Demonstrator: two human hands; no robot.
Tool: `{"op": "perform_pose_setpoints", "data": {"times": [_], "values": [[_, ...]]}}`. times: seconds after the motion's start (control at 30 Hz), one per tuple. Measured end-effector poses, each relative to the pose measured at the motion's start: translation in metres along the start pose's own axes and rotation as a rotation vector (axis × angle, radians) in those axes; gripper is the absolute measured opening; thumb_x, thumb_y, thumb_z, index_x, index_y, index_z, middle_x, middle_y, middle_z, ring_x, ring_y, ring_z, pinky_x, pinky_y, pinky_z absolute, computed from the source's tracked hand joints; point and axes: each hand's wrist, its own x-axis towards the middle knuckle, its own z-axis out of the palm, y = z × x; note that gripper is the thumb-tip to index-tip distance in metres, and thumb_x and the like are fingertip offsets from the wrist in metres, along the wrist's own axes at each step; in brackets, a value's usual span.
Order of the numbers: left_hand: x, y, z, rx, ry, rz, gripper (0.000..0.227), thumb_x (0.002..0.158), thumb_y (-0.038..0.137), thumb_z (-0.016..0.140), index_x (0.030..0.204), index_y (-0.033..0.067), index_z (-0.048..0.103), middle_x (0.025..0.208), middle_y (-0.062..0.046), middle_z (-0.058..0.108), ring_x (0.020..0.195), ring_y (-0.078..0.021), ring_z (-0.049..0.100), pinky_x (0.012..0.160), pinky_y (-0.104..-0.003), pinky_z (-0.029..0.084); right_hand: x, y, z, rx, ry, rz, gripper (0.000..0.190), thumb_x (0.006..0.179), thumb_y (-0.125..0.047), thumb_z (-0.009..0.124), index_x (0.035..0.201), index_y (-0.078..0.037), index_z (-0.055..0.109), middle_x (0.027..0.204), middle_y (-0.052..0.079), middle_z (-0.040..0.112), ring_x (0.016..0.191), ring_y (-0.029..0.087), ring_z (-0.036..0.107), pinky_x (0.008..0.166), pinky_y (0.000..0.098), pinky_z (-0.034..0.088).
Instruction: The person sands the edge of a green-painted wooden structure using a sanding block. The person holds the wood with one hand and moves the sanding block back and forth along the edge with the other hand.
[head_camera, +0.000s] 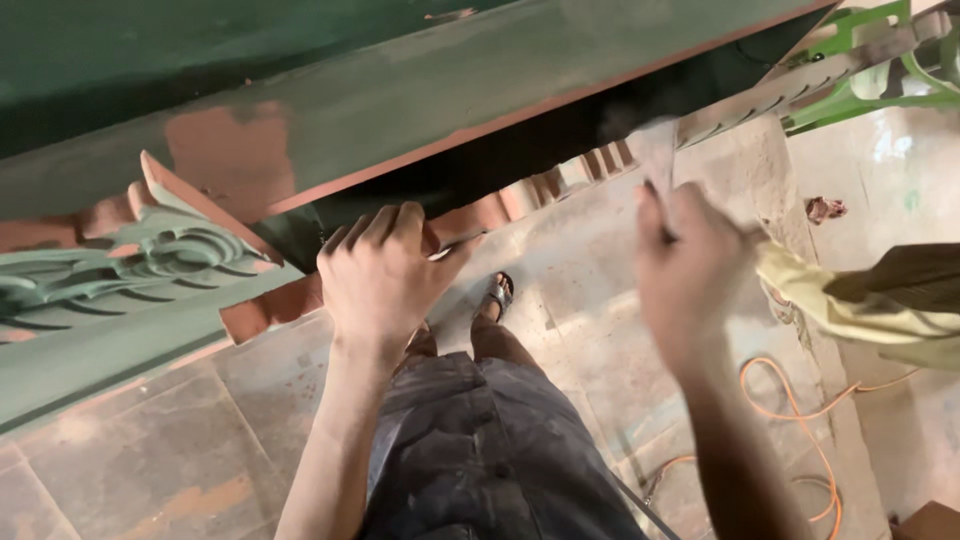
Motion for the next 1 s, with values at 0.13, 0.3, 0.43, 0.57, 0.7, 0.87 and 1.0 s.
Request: {"op": "perform_pose_setpoints", "data": {"times": [0.13, 0.3, 0.43, 0.57, 0.7, 0.87, 1.0], "values": [[-0.002, -0.001, 0.004, 0.01, -0.003, 0.003, 0.046, 0.081, 0.047, 0.087, 0.074, 0.0097, 0.062, 0.072, -0.003, 0.068, 0.063, -0.0222, 0.069, 0.06, -0.037, 0.055, 0.007, 0.016, -0.001, 0.086, -0.042, -0.147, 0.015, 0.104, 0.001, 0.073, 0.116, 0.002, 0.065, 0.109, 0.02, 0.068, 0.098, 0.034, 0.07, 0.076, 0.0398, 0.054], [0.003, -0.001, 0.001, 0.009, 0.015, 0.014, 0.048, 0.08, 0.049, 0.088, 0.072, 0.0097, 0.06, 0.071, -0.004, 0.066, 0.063, -0.0237, 0.068, 0.06, -0.038, 0.054, 0.041, 0.008, 0.03, -0.133, -0.257, -0.447, 0.05, 0.083, 0.012, 0.067, 0.13, -0.003, 0.063, 0.13, 0.014, 0.07, 0.118, 0.027, 0.069, 0.088, 0.0438, 0.058], [0.004, -0.002, 0.0, 0.0, 0.015, 0.006, 0.049, 0.076, 0.049, 0.089, 0.072, 0.0102, 0.059, 0.07, -0.004, 0.066, 0.063, -0.0238, 0.068, 0.058, -0.039, 0.054, 0.02, -0.003, 0.038, -0.13, -0.185, -0.429, 0.065, 0.079, 0.013, 0.068, 0.142, 0.0, 0.062, 0.144, 0.013, 0.065, 0.135, 0.026, 0.061, 0.109, 0.0499, 0.053], [0.004, -0.001, -0.001, 0.001, 0.013, 0.016, 0.049, 0.077, 0.048, 0.09, 0.071, 0.0108, 0.058, 0.07, -0.003, 0.066, 0.064, -0.0232, 0.068, 0.059, -0.038, 0.054, 0.004, -0.012, 0.046, -0.037, -0.164, -0.428, 0.046, 0.091, 0.016, 0.065, 0.129, -0.01, 0.072, 0.146, 0.002, 0.066, 0.139, 0.024, 0.059, 0.09, 0.0381, 0.054], [-0.003, -0.001, 0.0, 0.003, -0.011, -0.001, 0.051, 0.078, 0.051, 0.089, 0.072, 0.0114, 0.059, 0.068, -0.004, 0.064, 0.06, -0.0253, 0.065, 0.057, -0.039, 0.054, 0.011, 0.005, 0.016, -0.051, -0.216, -0.456, 0.05, 0.085, 0.013, 0.064, 0.126, -0.014, 0.075, 0.139, 0.0, 0.069, 0.134, 0.024, 0.062, 0.093, 0.0412, 0.054], [-0.004, 0.001, 0.002, 0.044, 0.01, 0.011, 0.053, 0.078, 0.054, 0.088, 0.069, 0.0107, 0.057, 0.068, -0.003, 0.064, 0.06, -0.0249, 0.065, 0.057, -0.039, 0.053, 0.054, 0.054, 0.017, -0.104, -0.44, -0.003, 0.046, 0.095, 0.007, 0.056, 0.128, -0.019, 0.075, 0.128, 0.01, 0.072, 0.107, 0.03, 0.07, 0.086, 0.0412, 0.053], [-0.012, 0.007, 0.003, 0.051, 0.02, 0.01, 0.055, 0.08, 0.056, 0.086, 0.068, 0.0116, 0.056, 0.067, -0.003, 0.064, 0.061, -0.0217, 0.067, 0.061, -0.038, 0.054, 0.071, 0.1, 0.007, 0.073, -0.57, -0.015, 0.053, 0.083, 0.008, 0.054, 0.128, -0.012, 0.073, 0.128, 0.018, 0.071, 0.112, 0.034, 0.068, 0.093, 0.0418, 0.053]]}}
